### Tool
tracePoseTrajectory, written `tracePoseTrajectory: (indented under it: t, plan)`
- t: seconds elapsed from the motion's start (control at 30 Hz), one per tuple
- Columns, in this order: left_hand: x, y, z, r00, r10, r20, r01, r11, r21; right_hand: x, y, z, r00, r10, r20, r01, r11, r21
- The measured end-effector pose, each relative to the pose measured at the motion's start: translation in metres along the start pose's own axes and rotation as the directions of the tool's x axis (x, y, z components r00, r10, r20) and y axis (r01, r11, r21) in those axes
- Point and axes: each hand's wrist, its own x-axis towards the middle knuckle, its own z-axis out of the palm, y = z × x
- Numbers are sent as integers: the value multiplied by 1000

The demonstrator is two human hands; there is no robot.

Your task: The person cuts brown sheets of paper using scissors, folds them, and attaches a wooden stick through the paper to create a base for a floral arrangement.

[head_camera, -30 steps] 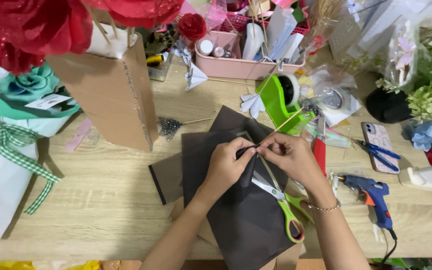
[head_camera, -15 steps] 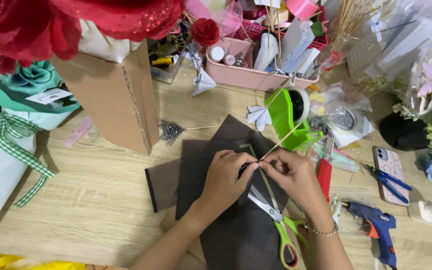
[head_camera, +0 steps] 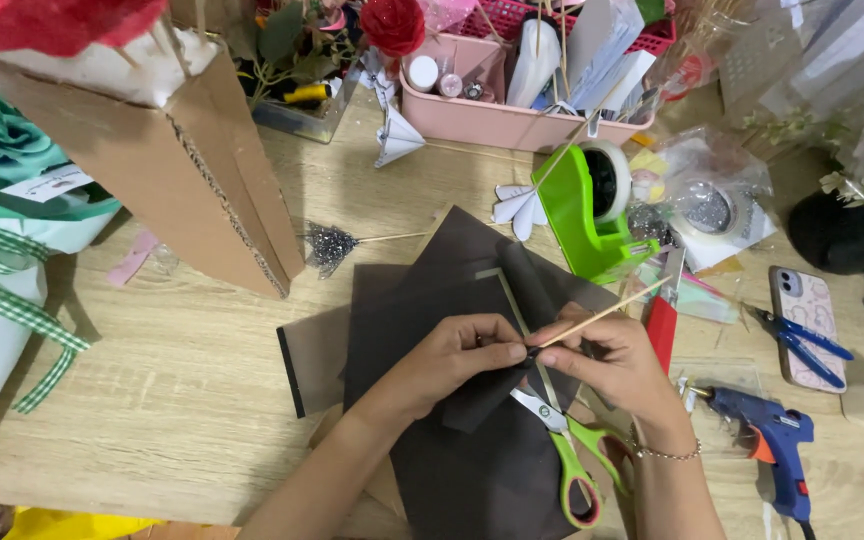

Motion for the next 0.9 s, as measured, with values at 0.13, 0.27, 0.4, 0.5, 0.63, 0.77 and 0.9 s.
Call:
tracePoseTrajectory:
  t: [0.13, 0.27, 0.4, 0.5, 0.63, 0.77, 0.9]
  plan:
    - [8, -16, -4, 995, -57, 76, 65, 991, -116, 0, -6, 4, 997, -71, 9, 71, 997, 34]
    - [9, -20, -7, 995, -57, 87, 63, 996, -67, 0, -8, 6, 994, -110, -12, 110, 994, 11]
    - [-7, 23, 0, 959, 283, -24, -229, 818, 527, 6, -19, 10, 993, -107, -54, 98, 985, -144]
    - [-3, 1, -5, 671, 738, 67, -414, 298, 860, 7, -12, 11, 988, -130, -80, 110, 970, -218]
    - [-7, -1, 9, 595, 784, 174, -428, 127, 895, 6, -13, 17, 991, -90, -101, 63, 968, -244]
    - [-2, -15, 8, 558, 799, 223, -324, -37, 945, 3, -4, 20, 989, -85, -123, 51, 966, -255]
    - [-1, -17, 7, 629, 761, 161, -304, 50, 951, 5, -3, 21, 985, -124, -117, 95, 970, -222]
